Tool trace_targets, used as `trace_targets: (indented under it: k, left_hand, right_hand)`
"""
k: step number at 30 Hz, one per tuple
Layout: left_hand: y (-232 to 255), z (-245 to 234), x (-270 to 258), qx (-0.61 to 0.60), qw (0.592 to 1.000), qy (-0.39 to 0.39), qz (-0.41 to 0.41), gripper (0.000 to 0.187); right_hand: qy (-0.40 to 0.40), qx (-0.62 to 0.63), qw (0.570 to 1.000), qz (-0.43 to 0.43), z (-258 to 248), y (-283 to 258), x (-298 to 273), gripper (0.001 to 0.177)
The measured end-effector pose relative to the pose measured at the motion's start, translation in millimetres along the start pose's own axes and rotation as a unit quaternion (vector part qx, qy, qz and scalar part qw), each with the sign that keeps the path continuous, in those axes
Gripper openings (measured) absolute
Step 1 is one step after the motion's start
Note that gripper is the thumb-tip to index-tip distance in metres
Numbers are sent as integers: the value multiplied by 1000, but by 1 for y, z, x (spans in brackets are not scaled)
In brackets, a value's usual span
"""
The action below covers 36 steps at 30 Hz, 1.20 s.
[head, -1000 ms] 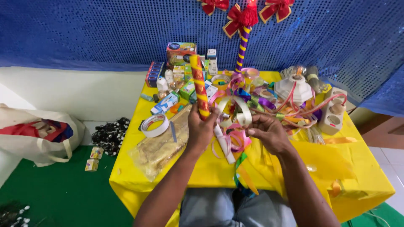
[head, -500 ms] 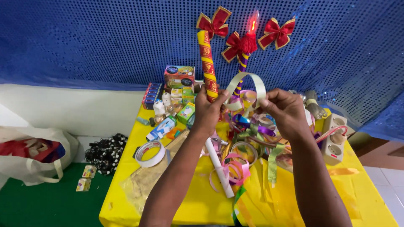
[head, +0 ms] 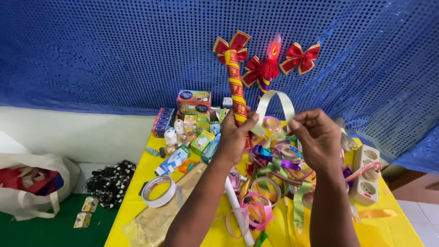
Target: Decorating a cylindrical tube with colorful ribbons and adhesive tape
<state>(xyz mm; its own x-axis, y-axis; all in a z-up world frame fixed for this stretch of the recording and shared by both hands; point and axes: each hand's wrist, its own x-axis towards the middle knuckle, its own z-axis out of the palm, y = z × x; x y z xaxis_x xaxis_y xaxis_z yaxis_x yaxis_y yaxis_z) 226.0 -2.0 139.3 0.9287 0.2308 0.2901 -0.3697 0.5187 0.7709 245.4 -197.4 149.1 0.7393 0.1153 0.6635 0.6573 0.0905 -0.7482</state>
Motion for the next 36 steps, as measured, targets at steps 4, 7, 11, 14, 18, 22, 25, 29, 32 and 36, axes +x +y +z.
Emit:
trace_targets:
  k: [4, 7, 11, 14, 18, 22, 25, 29, 32, 36]
  left_hand:
    - [-10, -13, 6, 11, 999, -33, -11, 34]
    - [-8, -12, 5, 6, 999, -50, -20, 35]
    - [-14, -12, 3, 15, 998, -60, -19, 37]
    - [-8, -2, -4, 31, 997, -66, -16, 34]
    - [-7, 7, -11, 66, 996, -60, 0, 34]
    - [-1, 14, -16, 104, 991, -79, 19, 28]
    - [10, 21, -21, 117, 989, -78, 41, 28]
    - [6, 18, -25, 115, 992, -44, 28, 22]
    - [2, 17, -26, 90, 995, -32, 13, 22]
    - [-2, 17, -26, 82, 996, -35, 11, 22]
  right_hand:
    - [-30, -40, 999, 13, 5, -4, 1, 15]
    - [-79, -123, 989, 7, 10, -21, 5, 19]
    - [-94, -205, 974, -21, 9, -42, 6, 13]
    - [-110, -225, 967, -42, 4, -46, 5, 14]
    - [-167, -238, 955, -51, 3, -60, 4, 15]
    - [-145, -318, 934, -78, -8, -59, 1, 16]
    - [-153, -311, 933, -92, -3, -68, -2, 19]
    - [-241, -263, 933, -40, 3, -66, -3, 19]
    - [-247, -269, 930, -39, 3, -64, -1, 21]
    - [-248, -273, 928, -61, 5, -67, -1, 23]
